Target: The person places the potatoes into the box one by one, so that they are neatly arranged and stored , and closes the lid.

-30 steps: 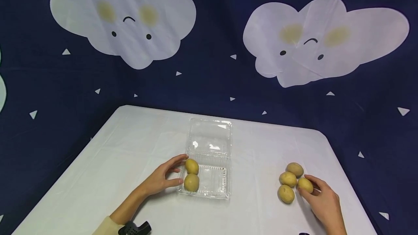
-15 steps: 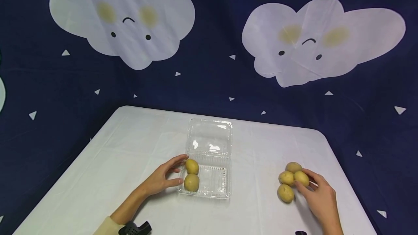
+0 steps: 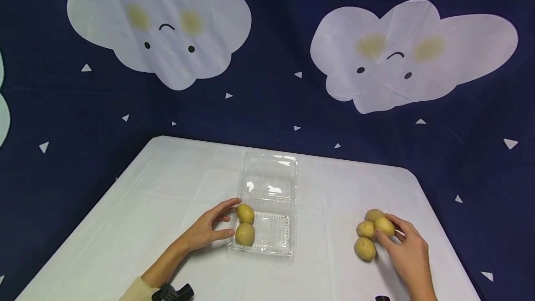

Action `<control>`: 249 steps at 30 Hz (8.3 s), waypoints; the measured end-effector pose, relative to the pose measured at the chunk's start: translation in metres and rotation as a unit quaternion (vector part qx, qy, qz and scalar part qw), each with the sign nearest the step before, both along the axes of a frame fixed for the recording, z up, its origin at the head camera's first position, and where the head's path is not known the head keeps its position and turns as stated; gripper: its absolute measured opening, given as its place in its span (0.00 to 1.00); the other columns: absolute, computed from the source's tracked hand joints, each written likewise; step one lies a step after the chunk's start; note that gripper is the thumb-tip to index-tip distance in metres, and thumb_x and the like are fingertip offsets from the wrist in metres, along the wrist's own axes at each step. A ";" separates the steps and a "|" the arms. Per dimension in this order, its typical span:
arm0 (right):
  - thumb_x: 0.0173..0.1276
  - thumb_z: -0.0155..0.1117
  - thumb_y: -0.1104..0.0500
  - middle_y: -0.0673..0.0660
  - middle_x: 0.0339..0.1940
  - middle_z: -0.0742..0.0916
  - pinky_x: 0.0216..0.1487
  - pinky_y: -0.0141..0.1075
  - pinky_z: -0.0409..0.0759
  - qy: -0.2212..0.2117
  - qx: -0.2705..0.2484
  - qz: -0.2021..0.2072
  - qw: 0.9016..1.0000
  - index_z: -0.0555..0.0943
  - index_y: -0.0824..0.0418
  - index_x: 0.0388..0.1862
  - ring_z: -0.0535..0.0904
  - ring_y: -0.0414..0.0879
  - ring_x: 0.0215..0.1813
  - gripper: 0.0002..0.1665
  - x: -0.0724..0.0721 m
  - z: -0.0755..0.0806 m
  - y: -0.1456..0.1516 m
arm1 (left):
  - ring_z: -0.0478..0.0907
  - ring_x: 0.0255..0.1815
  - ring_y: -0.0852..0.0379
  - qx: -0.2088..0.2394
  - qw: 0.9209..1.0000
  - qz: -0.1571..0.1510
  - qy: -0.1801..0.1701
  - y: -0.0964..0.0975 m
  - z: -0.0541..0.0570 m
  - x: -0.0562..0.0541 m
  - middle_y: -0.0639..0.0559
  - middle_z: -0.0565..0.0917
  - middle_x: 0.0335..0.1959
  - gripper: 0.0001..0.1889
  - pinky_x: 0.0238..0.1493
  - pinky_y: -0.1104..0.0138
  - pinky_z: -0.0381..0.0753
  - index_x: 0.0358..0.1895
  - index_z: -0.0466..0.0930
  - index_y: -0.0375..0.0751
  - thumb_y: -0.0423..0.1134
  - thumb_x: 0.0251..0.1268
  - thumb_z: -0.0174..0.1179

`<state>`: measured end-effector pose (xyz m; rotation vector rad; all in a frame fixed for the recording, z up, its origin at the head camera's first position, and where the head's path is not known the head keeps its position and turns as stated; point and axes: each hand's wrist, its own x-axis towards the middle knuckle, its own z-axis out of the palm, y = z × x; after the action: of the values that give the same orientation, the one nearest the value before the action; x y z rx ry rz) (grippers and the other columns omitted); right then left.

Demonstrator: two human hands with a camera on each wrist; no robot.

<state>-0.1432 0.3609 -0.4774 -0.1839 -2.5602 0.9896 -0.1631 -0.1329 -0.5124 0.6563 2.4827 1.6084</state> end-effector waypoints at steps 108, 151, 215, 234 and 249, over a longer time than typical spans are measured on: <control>0.51 0.76 0.55 0.46 0.52 0.83 0.51 0.29 0.83 0.015 -0.056 0.273 0.960 0.81 0.51 0.52 0.80 0.42 0.54 0.27 -0.045 0.011 -0.162 | 0.68 0.68 0.53 0.005 1.000 -0.003 -0.009 0.003 -0.001 0.000 0.61 0.64 0.71 0.40 0.64 0.59 0.74 0.71 0.57 0.59 0.49 0.55 0.67; 0.48 0.76 0.50 0.43 0.46 0.85 0.46 0.34 0.82 -0.001 0.125 0.336 0.934 0.82 0.52 0.50 0.80 0.36 0.43 0.28 -0.042 -0.001 -0.228 | 0.68 0.69 0.53 0.002 1.000 -0.002 -0.007 0.001 -0.001 -0.002 0.61 0.64 0.71 0.41 0.64 0.60 0.75 0.72 0.57 0.56 0.49 0.55 0.67; 0.46 0.77 0.50 0.48 0.48 0.86 0.54 0.39 0.82 0.009 0.191 0.342 0.920 0.82 0.54 0.48 0.82 0.42 0.50 0.28 -0.042 0.001 -0.239 | 0.67 0.69 0.53 0.009 1.000 -0.003 -0.004 0.001 -0.002 -0.002 0.61 0.64 0.71 0.42 0.64 0.60 0.75 0.72 0.57 0.53 0.48 0.54 0.67; 0.55 0.73 0.51 0.47 0.44 0.87 0.43 0.32 0.86 0.101 0.047 0.312 0.944 0.82 0.50 0.47 0.85 0.42 0.42 0.20 -0.040 0.009 -0.199 | 0.67 0.69 0.54 0.005 1.000 -0.003 -0.001 0.001 -0.004 -0.003 0.61 0.64 0.71 0.41 0.65 0.61 0.74 0.72 0.57 0.55 0.50 0.54 0.67; 0.56 0.72 0.55 0.50 0.43 0.86 0.42 0.35 0.86 0.123 0.002 0.282 0.952 0.80 0.50 0.50 0.84 0.41 0.41 0.22 -0.033 0.008 -0.178 | 0.67 0.70 0.52 0.009 1.000 -0.006 -0.003 0.000 -0.005 -0.003 0.60 0.64 0.71 0.41 0.65 0.59 0.74 0.72 0.57 0.54 0.48 0.54 0.67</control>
<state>-0.1762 0.1830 -0.4698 0.6686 -2.4190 1.1098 -0.1662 -0.1328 -0.5176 0.6668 2.4597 1.6268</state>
